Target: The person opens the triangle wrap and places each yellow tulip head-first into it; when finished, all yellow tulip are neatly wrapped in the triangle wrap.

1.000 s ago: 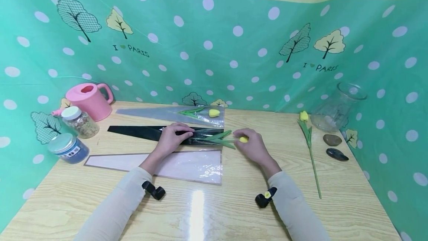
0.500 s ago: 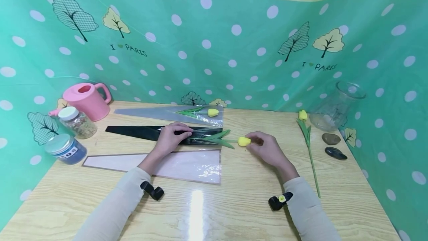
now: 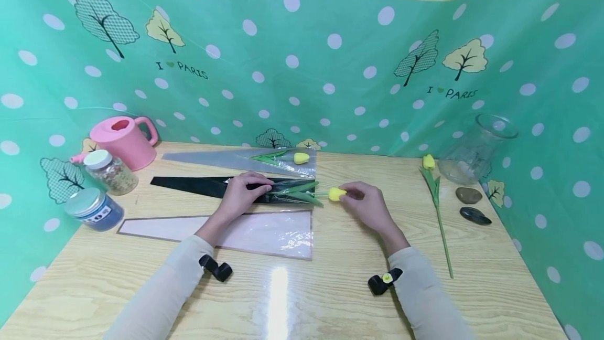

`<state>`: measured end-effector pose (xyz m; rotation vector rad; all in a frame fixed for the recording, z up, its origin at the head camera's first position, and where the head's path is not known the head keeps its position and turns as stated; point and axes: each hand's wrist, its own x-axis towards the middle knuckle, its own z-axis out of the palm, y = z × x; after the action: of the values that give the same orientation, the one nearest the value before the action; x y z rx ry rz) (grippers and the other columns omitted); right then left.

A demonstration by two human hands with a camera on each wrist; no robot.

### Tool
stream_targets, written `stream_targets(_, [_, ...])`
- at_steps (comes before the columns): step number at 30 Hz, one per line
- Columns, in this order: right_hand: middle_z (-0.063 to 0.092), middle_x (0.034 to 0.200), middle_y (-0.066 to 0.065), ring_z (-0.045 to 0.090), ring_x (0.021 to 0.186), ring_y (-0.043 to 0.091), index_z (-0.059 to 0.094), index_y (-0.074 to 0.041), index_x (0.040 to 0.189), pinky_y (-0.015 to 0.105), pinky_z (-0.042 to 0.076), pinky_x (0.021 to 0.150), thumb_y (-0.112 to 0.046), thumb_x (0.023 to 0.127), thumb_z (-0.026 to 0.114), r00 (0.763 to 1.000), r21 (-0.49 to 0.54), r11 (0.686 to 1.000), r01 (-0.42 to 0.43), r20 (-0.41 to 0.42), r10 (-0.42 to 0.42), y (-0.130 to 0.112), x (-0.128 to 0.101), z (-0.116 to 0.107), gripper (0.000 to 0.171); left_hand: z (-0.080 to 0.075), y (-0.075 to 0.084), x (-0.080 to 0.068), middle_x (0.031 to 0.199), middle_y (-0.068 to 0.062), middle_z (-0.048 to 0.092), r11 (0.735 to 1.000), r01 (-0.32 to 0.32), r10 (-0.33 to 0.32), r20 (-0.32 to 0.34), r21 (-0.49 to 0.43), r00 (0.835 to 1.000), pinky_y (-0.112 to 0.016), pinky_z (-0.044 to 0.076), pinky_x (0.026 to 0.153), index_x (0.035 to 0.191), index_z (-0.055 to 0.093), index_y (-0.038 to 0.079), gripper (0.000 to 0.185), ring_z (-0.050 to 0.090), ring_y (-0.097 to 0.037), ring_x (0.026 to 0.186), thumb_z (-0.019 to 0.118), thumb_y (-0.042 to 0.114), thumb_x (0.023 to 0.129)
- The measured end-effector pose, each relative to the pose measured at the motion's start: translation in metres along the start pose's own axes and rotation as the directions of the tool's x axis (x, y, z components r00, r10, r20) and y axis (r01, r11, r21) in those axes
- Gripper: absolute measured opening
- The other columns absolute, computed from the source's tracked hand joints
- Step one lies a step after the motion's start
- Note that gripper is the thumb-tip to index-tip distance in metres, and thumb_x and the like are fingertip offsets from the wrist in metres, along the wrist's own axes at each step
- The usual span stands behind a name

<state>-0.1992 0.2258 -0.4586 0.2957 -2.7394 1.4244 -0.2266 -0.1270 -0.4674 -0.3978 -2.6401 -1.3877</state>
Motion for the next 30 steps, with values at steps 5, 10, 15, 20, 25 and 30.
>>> stream_targets(5, [0.074,0.114,0.012,0.067,0.101,0.023,0.076,-0.011,0.119,0.02,0.055,0.083,-0.017,0.093,0.078,0.999,0.024,0.999,-0.034,-0.005,0.034,-0.013,0.007,0.016,0.027,0.0,0.0,0.0,0.114,-0.002,0.076,1.0,0.0,0.0,-0.002,-0.007,1.0,-0.046,0.05,0.108,0.105,0.083,0.022,0.014,0.068,-0.025,0.115,0.079,0.022,0.092])
stream_targets(10, [0.075,0.115,0.014,0.068,0.101,0.022,0.076,-0.009,0.119,0.02,0.056,0.084,-0.014,0.092,0.078,1.0,0.066,0.998,-0.02,-0.009,0.021,-0.022,0.013,0.031,0.027,0.001,0.002,0.001,0.114,-0.003,0.076,1.0,-0.005,0.005,-0.005,-0.003,1.0,-0.046,0.049,0.108,0.105,0.083,0.02,0.014,0.068,-0.025,0.116,0.079,0.022,0.092])
stream_targets(15, [0.077,0.115,0.013,0.071,0.104,0.024,0.078,-0.01,0.116,0.02,0.058,0.086,-0.011,0.09,0.08,1.0,0.113,0.993,0.014,-0.019,-0.012,-0.026,0.018,0.043,0.026,0.002,0.003,0.001,0.114,-0.002,0.076,1.0,-0.001,0.001,-0.005,-0.008,1.0,-0.047,0.049,0.109,0.105,0.083,0.021,0.014,0.067,-0.026,0.116,0.079,0.022,0.093])
stream_targets(20, [0.078,0.115,0.012,0.072,0.112,0.028,0.079,-0.01,0.113,0.03,0.059,0.096,-0.013,0.089,0.082,0.999,0.135,0.991,0.021,-0.027,-0.017,-0.029,0.021,0.053,0.025,0.002,0.004,0.001,0.115,-0.002,0.076,1.0,0.003,-0.003,-0.006,-0.011,1.0,-0.047,0.049,0.109,0.105,0.083,0.02,0.013,0.067,-0.025,0.116,0.079,0.022,0.093])
stream_targets(25, [0.079,0.111,0.012,0.074,0.111,0.028,0.081,-0.01,0.108,0.034,0.059,0.097,-0.016,0.087,0.084,0.999,0.168,0.986,0.001,-0.038,0.005,-0.028,0.026,0.062,0.022,0.001,0.004,0.0,0.116,-0.003,0.075,1.0,0.009,-0.009,-0.006,-0.009,1.0,-0.047,0.049,0.11,0.106,0.083,0.02,0.014,0.067,-0.025,0.117,0.079,0.022,0.093])
stream_targets(30, [0.08,0.107,0.009,0.075,0.107,0.026,0.082,-0.012,0.104,0.029,0.06,0.093,-0.018,0.085,0.086,1.0,0.156,0.988,-0.013,-0.019,0.016,-0.03,0.03,0.069,0.021,-0.001,0.006,-0.001,0.118,-0.003,0.075,1.0,0.017,-0.017,-0.001,-0.008,1.0,-0.047,0.048,0.11,0.107,0.083,0.02,0.015,0.066,-0.025,0.119,0.079,0.022,0.092])
